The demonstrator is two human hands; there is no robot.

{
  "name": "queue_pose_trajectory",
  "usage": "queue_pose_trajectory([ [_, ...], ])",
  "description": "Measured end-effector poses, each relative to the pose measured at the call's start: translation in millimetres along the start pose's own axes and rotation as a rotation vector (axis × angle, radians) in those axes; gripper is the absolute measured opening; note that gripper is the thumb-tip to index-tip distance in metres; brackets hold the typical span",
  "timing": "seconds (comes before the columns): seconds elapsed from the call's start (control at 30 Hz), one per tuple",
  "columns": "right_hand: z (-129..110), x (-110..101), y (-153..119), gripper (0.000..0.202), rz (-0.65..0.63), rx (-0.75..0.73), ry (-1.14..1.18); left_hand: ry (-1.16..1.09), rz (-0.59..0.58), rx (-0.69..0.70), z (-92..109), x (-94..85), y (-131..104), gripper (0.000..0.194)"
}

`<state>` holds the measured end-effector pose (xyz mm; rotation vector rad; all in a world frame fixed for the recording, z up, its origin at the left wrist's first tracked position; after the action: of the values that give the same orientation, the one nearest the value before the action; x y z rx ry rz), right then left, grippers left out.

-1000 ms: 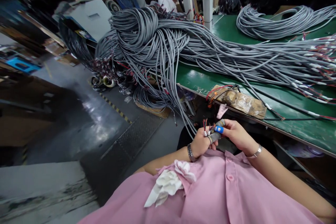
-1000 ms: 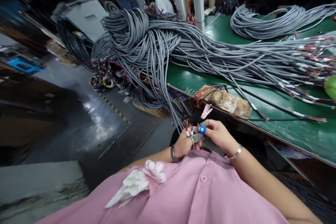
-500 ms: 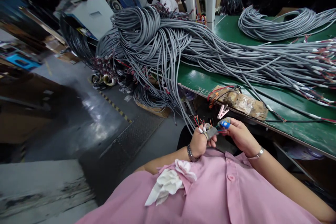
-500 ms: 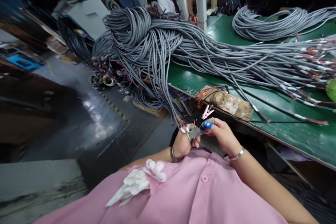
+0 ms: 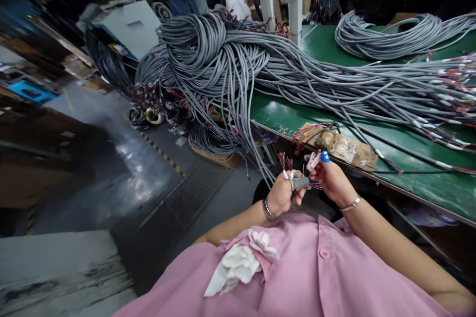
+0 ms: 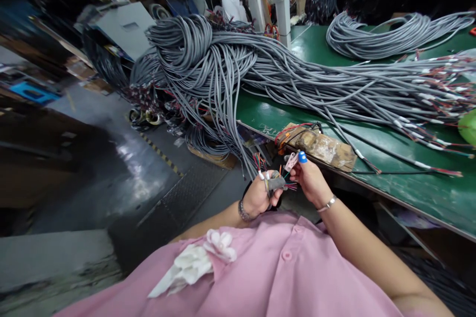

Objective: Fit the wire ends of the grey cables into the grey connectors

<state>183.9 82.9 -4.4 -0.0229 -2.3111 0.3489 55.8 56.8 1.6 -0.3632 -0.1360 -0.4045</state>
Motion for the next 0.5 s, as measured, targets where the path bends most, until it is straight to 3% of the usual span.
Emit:
queue_pose_trajectory([
  [0.07,2.0,1.8,0.9,0.038,0.005,0.051,0.100,0.011,0.007,0.005,-1.3,0.2,1.7,0.029],
  [0.23,0.2,0.9,1.4,0.035,0.097,-0.003,0.128,0.046,0.013,-0.010,-1.4,4.0,3.9,0.029],
  [0.5,8.9,-3.8,0.9,0.043,0.050,0.123,0.232,0.018,0.037,-0.014,-2.5,2.5,-2.1,0.029],
])
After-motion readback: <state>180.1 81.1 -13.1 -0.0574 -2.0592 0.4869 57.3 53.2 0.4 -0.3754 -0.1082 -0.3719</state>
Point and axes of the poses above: each hand's wrist, its own y-axis towards the middle knuckle, its own x-axis out of the palm, z = x × y, the point moved 5 cm from there along y, towards the middle knuckle, and after that the axes turned 15 degrees about y, right-handed, at the moved point
